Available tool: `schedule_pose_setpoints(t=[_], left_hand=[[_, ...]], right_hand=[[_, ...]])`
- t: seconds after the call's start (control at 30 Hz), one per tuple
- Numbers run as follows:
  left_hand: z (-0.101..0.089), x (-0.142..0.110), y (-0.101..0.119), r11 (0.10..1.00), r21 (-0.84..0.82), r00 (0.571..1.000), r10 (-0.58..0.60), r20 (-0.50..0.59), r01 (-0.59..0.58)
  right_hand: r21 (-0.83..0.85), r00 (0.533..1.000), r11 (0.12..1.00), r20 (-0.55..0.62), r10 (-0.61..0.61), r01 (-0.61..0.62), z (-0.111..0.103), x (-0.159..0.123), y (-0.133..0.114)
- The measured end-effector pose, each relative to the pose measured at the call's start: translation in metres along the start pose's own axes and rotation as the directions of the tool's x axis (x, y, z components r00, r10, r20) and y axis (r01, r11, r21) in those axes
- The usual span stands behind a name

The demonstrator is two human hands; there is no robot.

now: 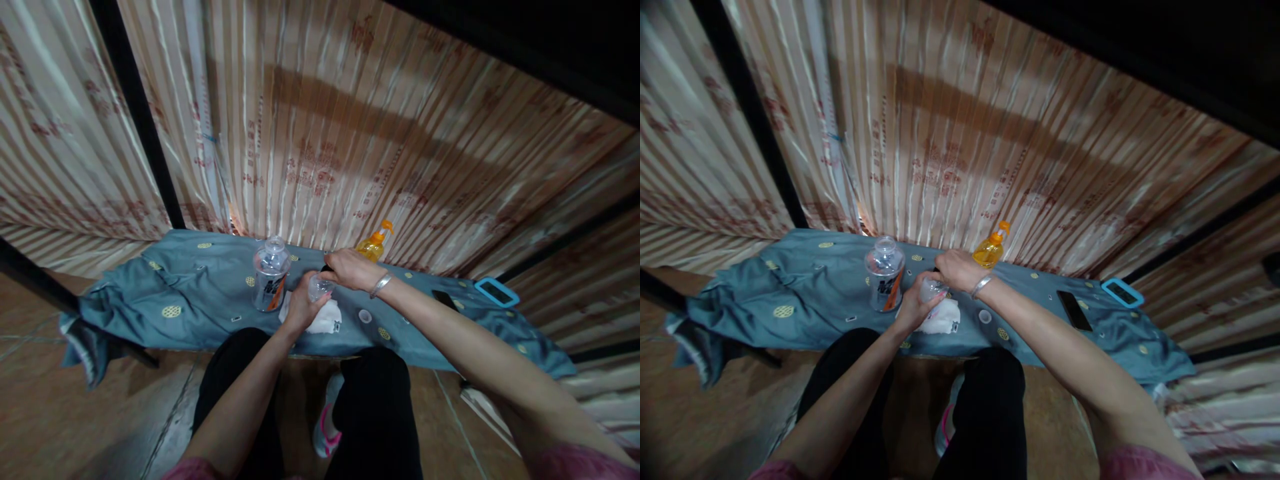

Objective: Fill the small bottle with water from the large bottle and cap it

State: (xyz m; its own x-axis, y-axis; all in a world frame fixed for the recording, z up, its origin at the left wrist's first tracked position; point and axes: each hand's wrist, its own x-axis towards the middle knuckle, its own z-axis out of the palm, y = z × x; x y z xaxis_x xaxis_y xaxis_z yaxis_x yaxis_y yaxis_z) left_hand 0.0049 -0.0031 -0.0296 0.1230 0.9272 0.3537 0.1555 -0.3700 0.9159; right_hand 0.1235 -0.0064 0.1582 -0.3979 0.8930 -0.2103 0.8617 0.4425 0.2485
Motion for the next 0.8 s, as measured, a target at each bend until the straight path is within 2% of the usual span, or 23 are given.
schedule_pose_setpoints(t=[0.17,0.4,0.57,0.7,0.8], left_hand=[[0.0002,-0.0006,0.0014,0.998,0.019,0.998,-0.059,0.021,0.059],[0.0014,-0.0007,-0.0012,1.000,-0.006,1.000,0.017,-0.002,-0.017],[0.0006,-0.0009,-0.0004,1.000,-0.002,1.000,-0.023,0.015,0.023],[0.0005,-0.0007,0.0009,1.000,0.003,1.000,-0.003,0.013,0.003],[-0.0005,-0.0006,0.0011,1.000,-0.002,1.000,-0.012,0.016,0.012]], right_hand=[[0.034,0.999,0.998,-0.006,-0.044,0.044,-0.0008,-0.0067,0.0022],[0.000,0.999,0.999,0.002,0.032,-0.032,0.0014,-0.0008,0.0013],[0.049,1.000,0.999,-0.014,-0.012,0.013,0.0011,-0.0030,0.0006],[0.021,0.998,0.998,-0.025,0.058,-0.058,0.0034,-0.0039,-0.0021],[0.030,0.998,0.998,-0.032,0.048,-0.047,0.0035,-0.0034,-0.0015]])
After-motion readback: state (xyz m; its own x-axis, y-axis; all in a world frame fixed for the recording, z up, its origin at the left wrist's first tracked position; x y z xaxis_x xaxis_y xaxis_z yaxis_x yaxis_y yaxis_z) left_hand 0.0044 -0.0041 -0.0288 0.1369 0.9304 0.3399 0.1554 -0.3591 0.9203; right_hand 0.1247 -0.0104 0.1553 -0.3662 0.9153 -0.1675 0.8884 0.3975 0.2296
